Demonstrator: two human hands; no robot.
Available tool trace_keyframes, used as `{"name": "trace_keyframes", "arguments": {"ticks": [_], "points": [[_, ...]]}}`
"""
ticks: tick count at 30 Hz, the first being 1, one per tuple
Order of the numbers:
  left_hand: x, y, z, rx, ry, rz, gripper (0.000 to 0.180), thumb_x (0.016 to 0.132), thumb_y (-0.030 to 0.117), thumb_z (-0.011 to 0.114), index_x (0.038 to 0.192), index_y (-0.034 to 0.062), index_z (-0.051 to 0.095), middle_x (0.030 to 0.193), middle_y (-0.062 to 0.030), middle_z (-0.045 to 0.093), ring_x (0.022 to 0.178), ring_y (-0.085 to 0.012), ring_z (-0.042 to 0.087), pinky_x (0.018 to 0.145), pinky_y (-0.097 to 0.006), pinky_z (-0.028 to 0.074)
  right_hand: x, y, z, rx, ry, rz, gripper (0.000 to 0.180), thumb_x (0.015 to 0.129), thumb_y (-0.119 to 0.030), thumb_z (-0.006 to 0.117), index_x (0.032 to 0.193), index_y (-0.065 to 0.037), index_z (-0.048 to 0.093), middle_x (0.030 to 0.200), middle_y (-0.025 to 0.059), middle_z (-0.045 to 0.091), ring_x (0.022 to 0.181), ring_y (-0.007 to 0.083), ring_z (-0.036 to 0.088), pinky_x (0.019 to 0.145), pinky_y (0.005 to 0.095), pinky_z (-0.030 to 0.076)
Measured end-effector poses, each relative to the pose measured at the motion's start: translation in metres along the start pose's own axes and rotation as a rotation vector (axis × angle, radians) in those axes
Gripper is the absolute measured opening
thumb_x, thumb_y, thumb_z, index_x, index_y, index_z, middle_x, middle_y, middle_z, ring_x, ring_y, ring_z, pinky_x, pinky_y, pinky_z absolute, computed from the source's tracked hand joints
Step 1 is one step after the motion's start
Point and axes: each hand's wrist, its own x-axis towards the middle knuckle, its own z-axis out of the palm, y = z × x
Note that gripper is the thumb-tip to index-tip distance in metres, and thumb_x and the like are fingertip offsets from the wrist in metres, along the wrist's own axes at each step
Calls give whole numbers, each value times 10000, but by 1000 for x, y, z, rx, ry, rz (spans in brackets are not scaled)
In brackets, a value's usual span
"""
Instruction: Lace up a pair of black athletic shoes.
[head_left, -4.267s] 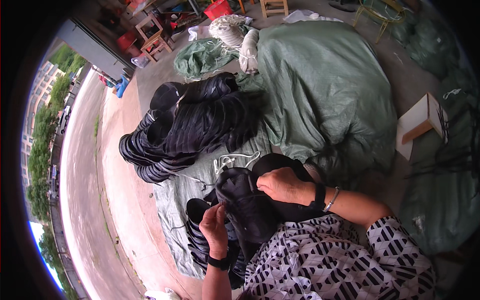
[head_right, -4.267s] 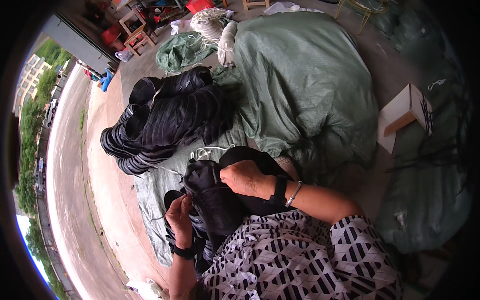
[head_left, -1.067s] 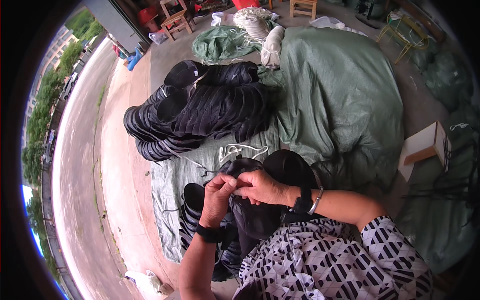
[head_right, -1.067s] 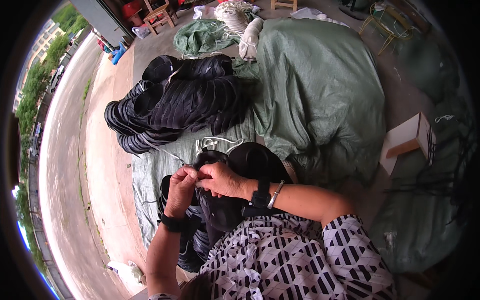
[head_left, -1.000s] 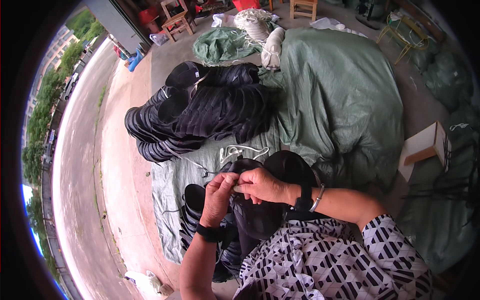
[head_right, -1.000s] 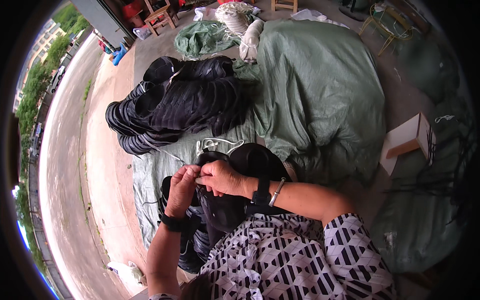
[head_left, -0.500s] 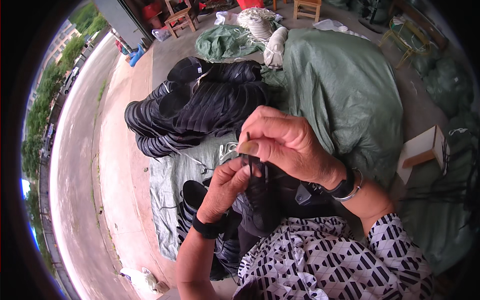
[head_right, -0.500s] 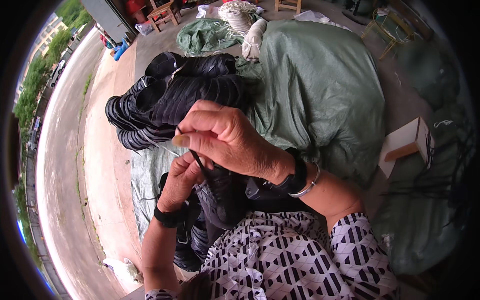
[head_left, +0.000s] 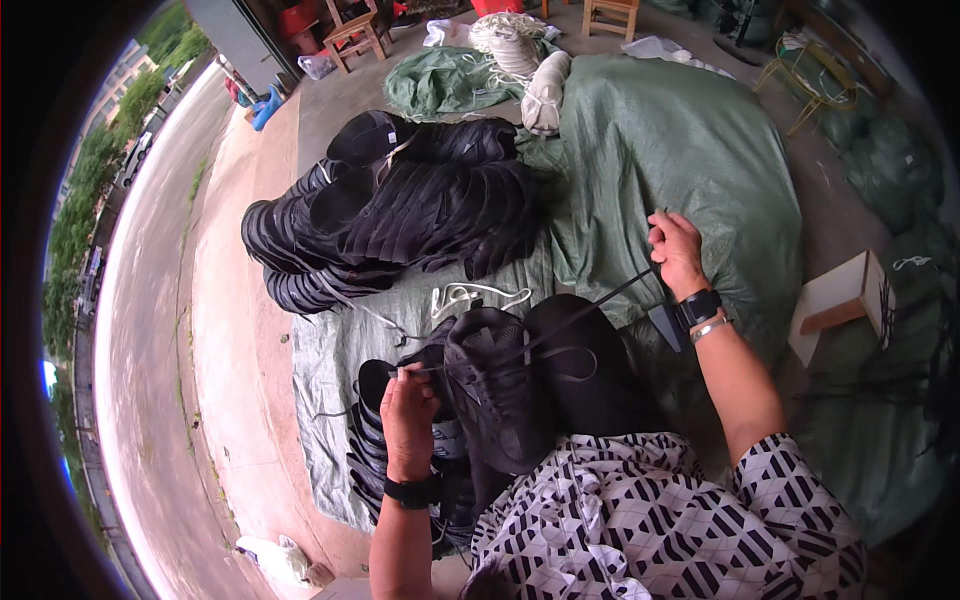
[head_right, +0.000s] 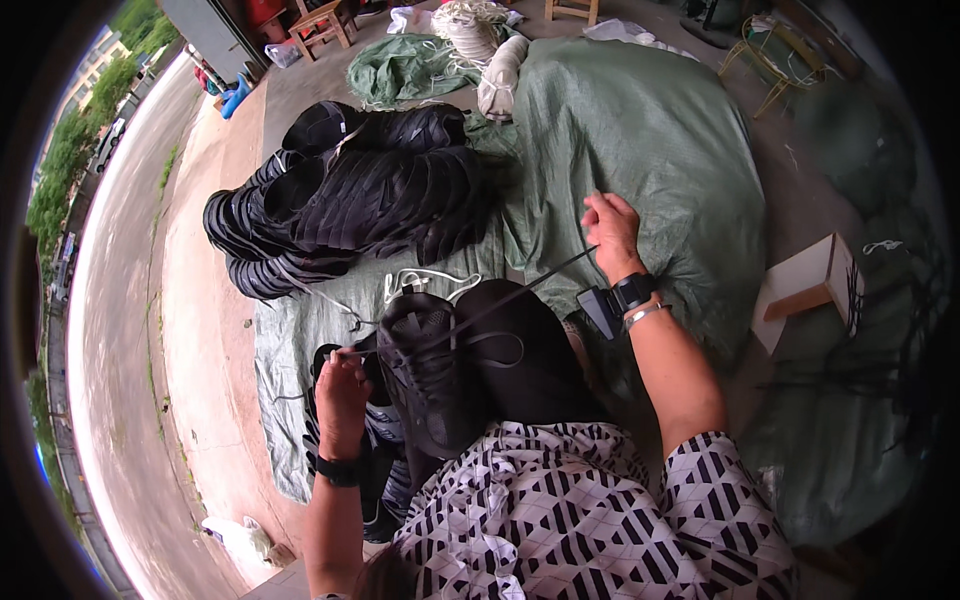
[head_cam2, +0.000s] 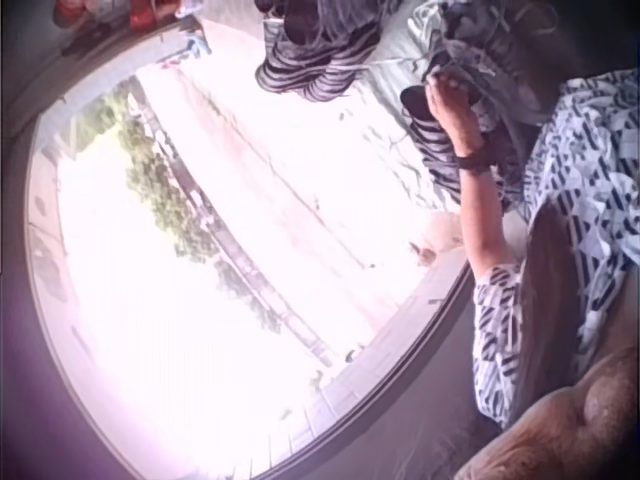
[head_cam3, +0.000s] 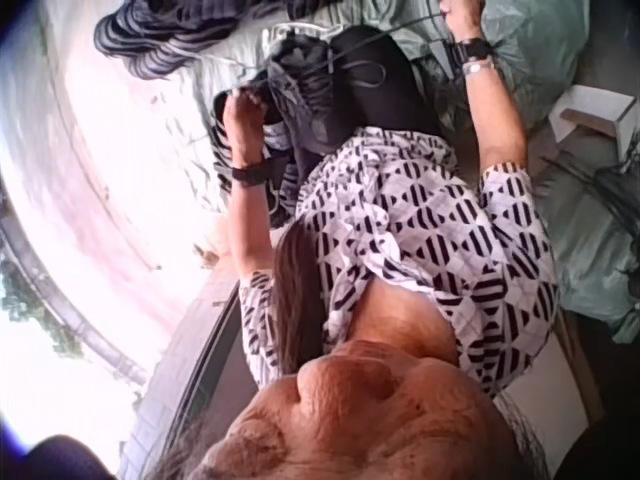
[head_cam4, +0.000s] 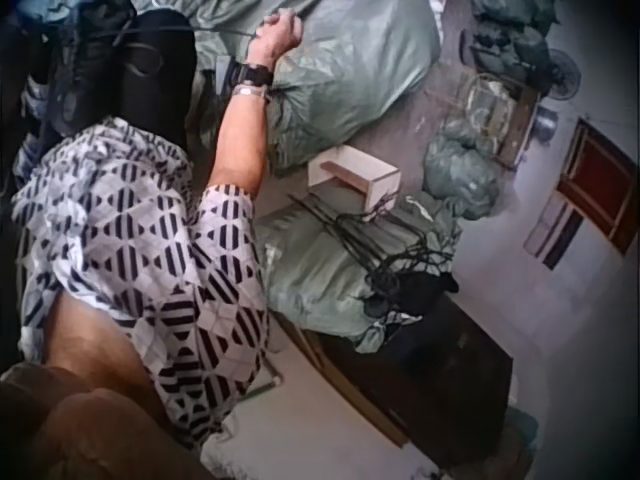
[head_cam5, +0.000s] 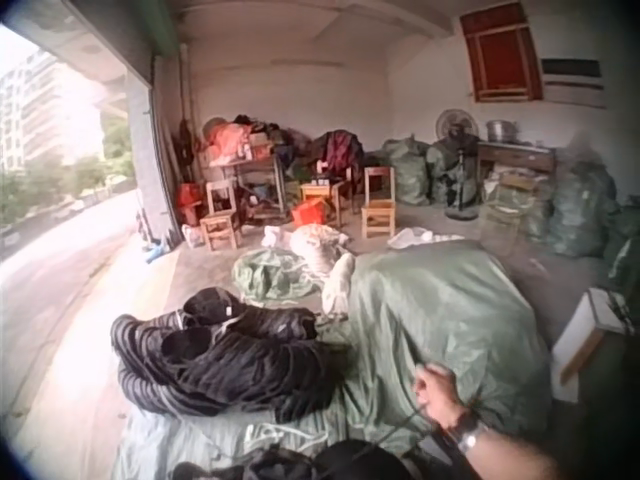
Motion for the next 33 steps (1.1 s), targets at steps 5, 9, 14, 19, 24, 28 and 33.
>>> {"name": "trace_keyframes", "arguments": {"ticks": [5, 9, 14, 19, 24, 28, 33], "points": [[13, 18, -10, -439, -83, 216, 206, 961, 283, 469, 948, 99, 561, 951, -13, 606, 902, -165, 574, 907, -390, 425, -57, 15, 61, -408, -490, 26, 163, 884, -190, 590, 907, -32, 626, 661, 37, 616, 474, 55, 490, 413, 190, 355], [11, 58, -14, -315, -5, 380, 166, 968, 229, 471, 948, 90, 558, 836, -11, 587, 625, -80, 499, 648, -232, 443, -89, 15, 85, -464, -629, -32, 153, 891, -87, 518, 1006, 5, 558, 677, 54, 623, 530, 81, 573, 464, 205, 432], [-16, 18, 28, 603, 10, 154, 80, 908, 133, 583, 941, 61, 587, 747, 19, 586, 597, -14, 453, 523, -161, 341, -101, 18, 83, -515, -663, -91, 69, 877, -56, 521, 898, 0, 556, 655, 54, 612, 468, 84, 549, 438, 236, 427], [-9, -16, 30, 899, -29, 351, 237, 783, 85, 718, 927, 0, 550, 794, -22, 606, 703, -82, 509, 672, -224, 427, -124, 14, 81, -771, -849, -294, 81, 871, -91, 571, 863, -10, 569, 608, 37, 582, 518, 86, 539, 495, 262, 441], [-16, -7, 53, 1055, 22, 451, 269, 754, 95, 735, 912, -6, 541, 757, -44, 600, 665, -107, 503, 644, -250, 432, -136, 21, 76, -1016, -842, -597, 70, 826, -109, 579, 812, -41, 571, 657, 124, 606, 622, 297, 608, 570, 372, 472], [-14, 0, 45, 1251, -89, 283, 205, 792, 115, 694, 830, -9, 536, 668, -19, 566, 594, -103, 477, 571, -265, 413, -139, 27, 81, -1042, -845, -721, 93, 816, -110, 584, 762, -47, 544, 671, 118, 596, 644, 312, 607, 570, 396, 470], [-21, 5, 43, 830, -214, 0, 215, 854, 207, 620, 776, 24, 539, 631, 29, 510, 535, -65, 415, 483, -228, 324, -138, 33, 85, -1071, -839, -735, 68, 791, -86, 582, 747, -57, 538, 689, 102, 593, 639, 305, 612, 556, 397, 471]]}}
